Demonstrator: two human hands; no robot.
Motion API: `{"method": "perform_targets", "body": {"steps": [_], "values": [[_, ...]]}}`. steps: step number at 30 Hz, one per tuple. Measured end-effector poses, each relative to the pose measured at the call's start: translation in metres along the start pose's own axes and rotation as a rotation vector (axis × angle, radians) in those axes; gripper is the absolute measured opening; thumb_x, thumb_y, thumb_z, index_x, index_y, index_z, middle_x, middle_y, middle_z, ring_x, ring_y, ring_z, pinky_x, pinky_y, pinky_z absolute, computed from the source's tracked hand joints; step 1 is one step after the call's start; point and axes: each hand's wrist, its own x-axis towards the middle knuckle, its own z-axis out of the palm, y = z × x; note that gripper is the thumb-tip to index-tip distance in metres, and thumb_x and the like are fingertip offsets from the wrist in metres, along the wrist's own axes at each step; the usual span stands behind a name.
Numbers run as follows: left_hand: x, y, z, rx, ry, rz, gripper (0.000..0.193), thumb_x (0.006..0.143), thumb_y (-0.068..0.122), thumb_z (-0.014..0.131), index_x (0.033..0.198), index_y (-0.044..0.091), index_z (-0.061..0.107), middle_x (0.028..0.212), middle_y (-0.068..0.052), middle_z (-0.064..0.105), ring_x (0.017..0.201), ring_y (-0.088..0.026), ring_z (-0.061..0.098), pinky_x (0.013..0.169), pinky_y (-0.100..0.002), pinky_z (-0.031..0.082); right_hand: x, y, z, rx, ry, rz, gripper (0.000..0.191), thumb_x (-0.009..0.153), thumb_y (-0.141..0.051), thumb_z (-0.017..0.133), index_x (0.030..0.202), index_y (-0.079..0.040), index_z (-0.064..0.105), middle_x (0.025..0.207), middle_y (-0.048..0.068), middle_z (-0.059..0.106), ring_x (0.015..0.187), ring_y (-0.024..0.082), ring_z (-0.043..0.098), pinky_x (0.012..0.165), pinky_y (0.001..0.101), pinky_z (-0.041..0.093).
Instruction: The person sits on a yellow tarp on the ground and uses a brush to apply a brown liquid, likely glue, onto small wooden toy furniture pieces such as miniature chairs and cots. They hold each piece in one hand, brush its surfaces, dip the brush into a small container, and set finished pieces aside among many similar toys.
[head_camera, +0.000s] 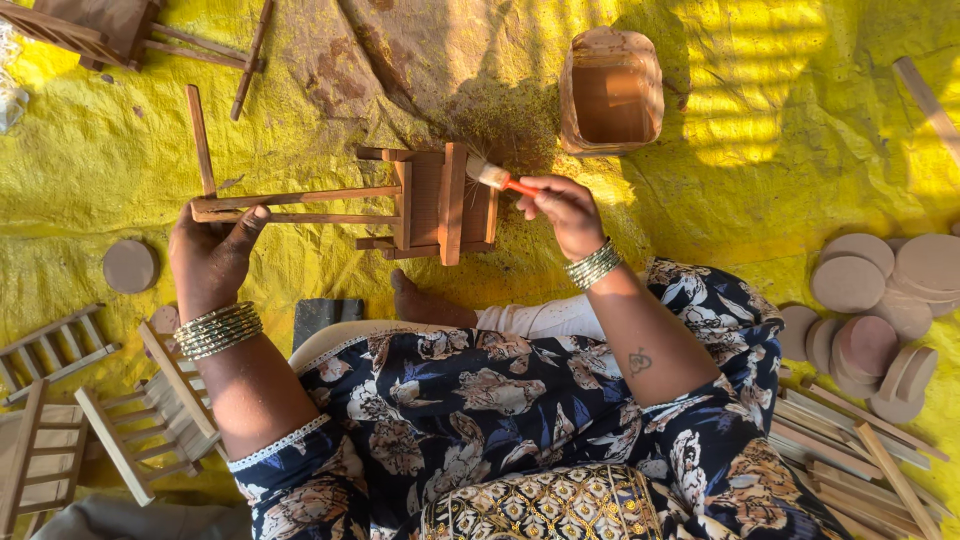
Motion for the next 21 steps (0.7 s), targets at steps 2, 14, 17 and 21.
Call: {"method": "perform_targets", "body": {"steps": [2, 14, 17, 21], "values": [[0.001, -0.001, 0.002, -0.183, -0.017, -0.019, 0.037, 0.095, 0.011, 0.084, 0.118, -0.001, 0.058, 0.110, -0.006, 0.071, 0.100, -0.010, 0.068, 0.091, -0.026, 0.058, 0.006, -0.006, -0.011, -0.042, 0.055, 0.054, 0.027, 0.100, -0.008, 0.062, 0.123, 0.001, 0.071, 0.100, 0.013, 0.077, 0.085, 0.016, 0.073, 0.078, 0.0293, 0.059], [-0.018, 0.059, 0.038, 0.218, -0.048, 0.185, 0.062, 0.093, 0.022, 0.088, 0.135, -0.006, 0.050, 0.113, -0.013, 0.072, 0.101, -0.017, 0.069, 0.089, -0.029, 0.057, -0.024, -0.095, 0.075, -0.433, -0.073, -0.257, 0.027, 0.100, 0.001, 0.063, 0.128, 0.000, 0.065, 0.113, 0.010, 0.074, 0.098, 0.014, 0.073, 0.086, 0.0256, 0.058], [-0.030, 0.093, 0.054, 0.616, -0.057, -0.045, 0.060, 0.084, 0.038, 0.092, 0.116, -0.001, 0.060, 0.094, -0.016, 0.074, 0.080, -0.026, 0.071, 0.072, -0.036, 0.054, -0.025, -0.121, 0.091, -0.653, -0.164, -0.265, 0.025, 0.099, 0.000, 0.068, 0.124, -0.002, 0.069, 0.110, 0.011, 0.075, 0.095, 0.018, 0.073, 0.086, 0.0283, 0.057], [-0.046, 0.124, 0.079, 0.706, -0.003, 0.218, 0.062, 0.083, 0.045, 0.092, 0.115, 0.000, 0.062, 0.096, -0.018, 0.071, 0.086, -0.036, 0.070, 0.071, -0.044, 0.055, -0.033, -0.173, 0.091, -1.054, -0.216, -0.504, 0.026, 0.090, -0.001, 0.074, 0.116, -0.005, 0.072, 0.098, 0.009, 0.074, 0.085, 0.026, 0.069, 0.081, 0.0337, 0.054]]}}
